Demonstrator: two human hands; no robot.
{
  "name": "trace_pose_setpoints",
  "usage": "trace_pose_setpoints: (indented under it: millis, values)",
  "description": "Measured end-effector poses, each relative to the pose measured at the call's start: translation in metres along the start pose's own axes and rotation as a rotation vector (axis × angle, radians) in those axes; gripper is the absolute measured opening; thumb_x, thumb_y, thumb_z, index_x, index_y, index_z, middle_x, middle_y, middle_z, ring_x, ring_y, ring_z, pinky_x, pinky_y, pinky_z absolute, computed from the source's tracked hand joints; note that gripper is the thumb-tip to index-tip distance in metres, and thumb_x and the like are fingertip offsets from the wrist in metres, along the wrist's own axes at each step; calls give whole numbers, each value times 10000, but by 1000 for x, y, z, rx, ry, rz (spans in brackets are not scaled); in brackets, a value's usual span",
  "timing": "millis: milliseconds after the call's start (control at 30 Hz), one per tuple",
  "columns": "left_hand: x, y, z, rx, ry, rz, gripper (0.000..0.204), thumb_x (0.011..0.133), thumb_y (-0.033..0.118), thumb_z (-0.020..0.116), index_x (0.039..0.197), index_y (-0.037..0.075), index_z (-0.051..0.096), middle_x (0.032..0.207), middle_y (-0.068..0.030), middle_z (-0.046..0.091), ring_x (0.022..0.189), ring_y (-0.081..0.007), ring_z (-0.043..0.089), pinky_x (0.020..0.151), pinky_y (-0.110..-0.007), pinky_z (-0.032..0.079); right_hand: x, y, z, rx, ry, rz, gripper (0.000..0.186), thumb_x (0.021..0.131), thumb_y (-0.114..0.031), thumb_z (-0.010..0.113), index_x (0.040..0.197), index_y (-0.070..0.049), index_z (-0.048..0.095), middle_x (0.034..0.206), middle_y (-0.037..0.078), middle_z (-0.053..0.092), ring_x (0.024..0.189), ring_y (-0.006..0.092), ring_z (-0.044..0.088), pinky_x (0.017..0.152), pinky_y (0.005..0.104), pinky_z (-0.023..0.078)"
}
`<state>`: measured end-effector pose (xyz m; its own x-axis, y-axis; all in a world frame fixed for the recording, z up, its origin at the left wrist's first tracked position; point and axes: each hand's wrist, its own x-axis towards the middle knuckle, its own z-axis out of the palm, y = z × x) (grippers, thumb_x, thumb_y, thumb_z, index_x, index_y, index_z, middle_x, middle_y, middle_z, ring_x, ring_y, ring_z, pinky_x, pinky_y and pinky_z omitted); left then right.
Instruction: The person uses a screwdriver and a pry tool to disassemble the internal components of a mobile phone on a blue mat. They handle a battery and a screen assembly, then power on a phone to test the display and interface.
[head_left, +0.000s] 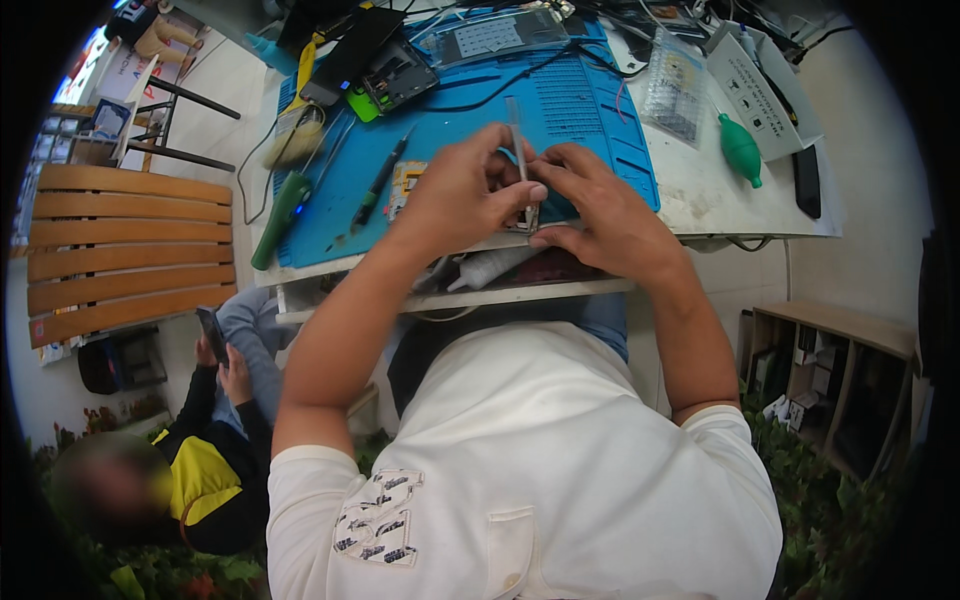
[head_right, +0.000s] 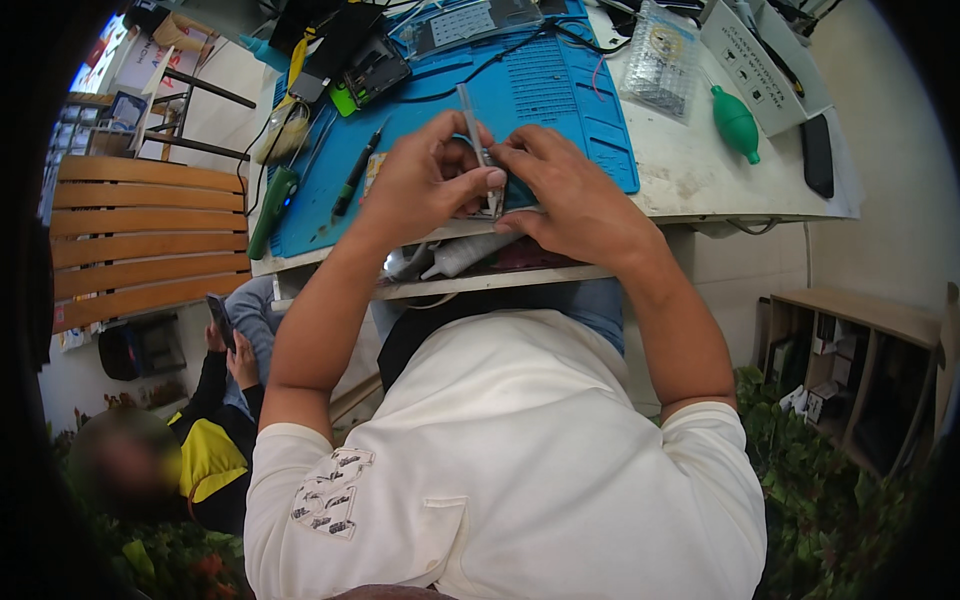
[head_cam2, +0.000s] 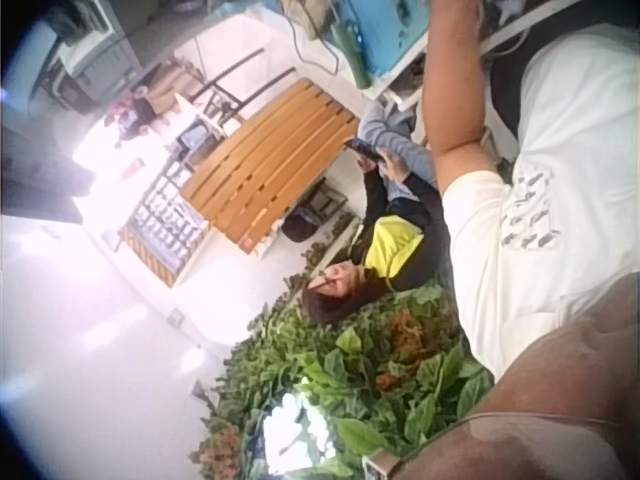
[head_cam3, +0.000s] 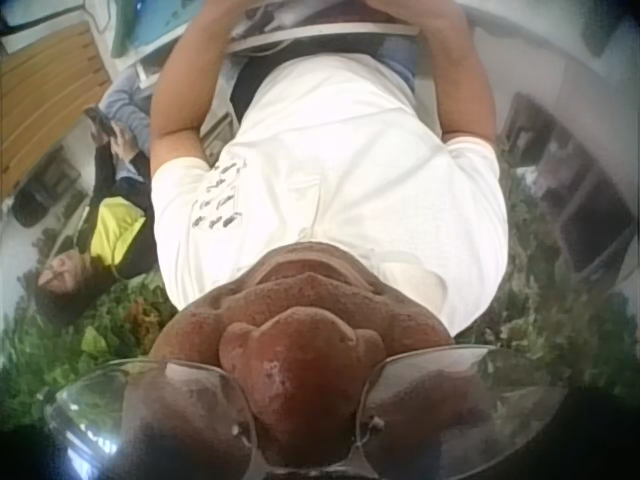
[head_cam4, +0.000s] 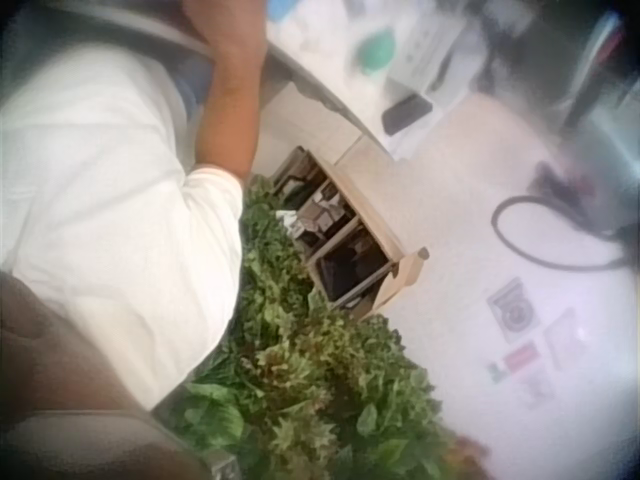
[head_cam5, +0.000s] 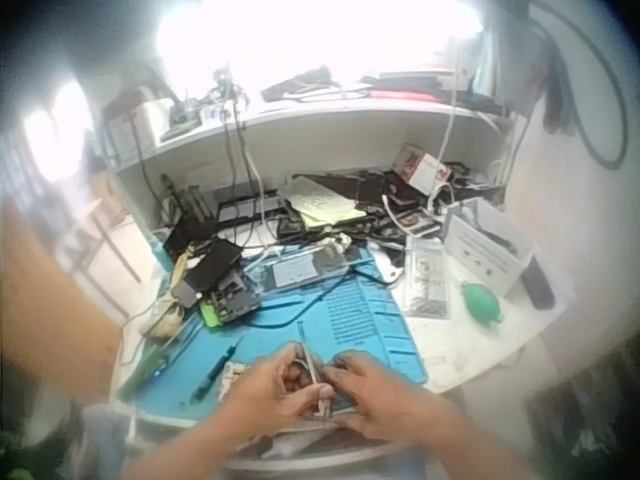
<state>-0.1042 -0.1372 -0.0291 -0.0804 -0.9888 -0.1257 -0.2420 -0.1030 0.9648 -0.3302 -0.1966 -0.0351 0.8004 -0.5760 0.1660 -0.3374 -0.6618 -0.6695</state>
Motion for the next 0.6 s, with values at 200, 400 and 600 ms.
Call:
trace_pose_setpoints:
  millis: [200,400,600]
  values:
    - [-4,19,-10,-93,148,47,383,1010,132,868,1285,13,630,875,-87,776,684,-112,719,588,-277,563,1,-6,1,-42,50,-19,762,848,-237,970,1514,-43,656,1528,214,590,1360,419,646,1086,451,584]
    - [-57,27,-73,-148,502,306,419,1057,118,798,1390,-9,578,905,-77,734,638,-92,636,541,-236,483,21,-7,-11,189,-114,315,587,991,-249,823,1491,12,657,1470,225,626,1389,424,604,1179,499,499]
    - [-130,12,-99,-135,783,230,467,1075,168,774,1433,-31,550,925,-83,719,636,-84,602,544,-221,457,-14,-44,56,-523,20,-145,731,1098,-461,640,1569,93,563,1695,260,496,1666,443,333,1374,595,234]
